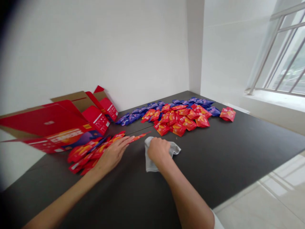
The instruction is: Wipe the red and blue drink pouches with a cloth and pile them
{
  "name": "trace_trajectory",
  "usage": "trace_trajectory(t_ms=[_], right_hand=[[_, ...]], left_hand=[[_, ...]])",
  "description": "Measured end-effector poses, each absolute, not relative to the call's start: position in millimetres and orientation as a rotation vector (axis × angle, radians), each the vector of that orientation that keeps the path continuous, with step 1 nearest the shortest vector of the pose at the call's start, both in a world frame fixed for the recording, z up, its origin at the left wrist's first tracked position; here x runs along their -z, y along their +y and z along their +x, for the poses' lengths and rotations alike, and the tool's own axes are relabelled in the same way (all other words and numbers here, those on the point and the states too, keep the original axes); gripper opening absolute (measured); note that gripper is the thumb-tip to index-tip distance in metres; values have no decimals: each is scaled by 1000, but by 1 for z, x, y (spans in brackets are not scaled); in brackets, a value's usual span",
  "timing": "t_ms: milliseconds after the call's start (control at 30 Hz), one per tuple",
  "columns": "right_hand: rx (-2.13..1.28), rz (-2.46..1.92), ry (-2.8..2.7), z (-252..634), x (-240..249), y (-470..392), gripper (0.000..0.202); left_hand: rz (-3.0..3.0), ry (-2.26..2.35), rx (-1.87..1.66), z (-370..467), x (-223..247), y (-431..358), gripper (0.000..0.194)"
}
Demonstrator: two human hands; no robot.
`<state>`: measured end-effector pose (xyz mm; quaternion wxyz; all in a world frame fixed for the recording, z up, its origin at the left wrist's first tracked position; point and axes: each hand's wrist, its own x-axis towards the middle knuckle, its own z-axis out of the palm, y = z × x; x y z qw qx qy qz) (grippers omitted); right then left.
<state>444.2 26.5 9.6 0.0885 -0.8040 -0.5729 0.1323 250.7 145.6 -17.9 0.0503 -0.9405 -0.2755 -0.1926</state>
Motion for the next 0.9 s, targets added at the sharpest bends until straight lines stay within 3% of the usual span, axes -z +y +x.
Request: trace_trajectory(t_ms=[100, 233, 333, 533, 633, 833, 900], right_hand=[[-254, -2452, -1540, 451, -12, 25, 32], [-247, -2326, -1766, 432, -4, 25, 33], [-261, -2130, -2070, 404, 8, 23, 33], [-237, -1667, -2422, 365, 20, 14, 32], [-282, -1476, -2497, 360, 21, 14, 33], [-106, -2090, -2176, 367, 23, 24, 28], [-125, -2023, -2242, 363, 22, 23, 28]], left_hand=[[-2914, -899, 420, 205, 26, 106, 40], [-3064, -966, 313, 182, 32, 60, 51], [-3127, -1061, 420, 184, 34, 43, 65], [-3240, -1220, 768, 184, 45, 43, 60], [-3274, -1248, 807, 181, 47, 46, 67], [-3326, -1354, 769, 182, 45, 48, 71], [-3328, -1362, 797, 182, 45, 48, 73]])
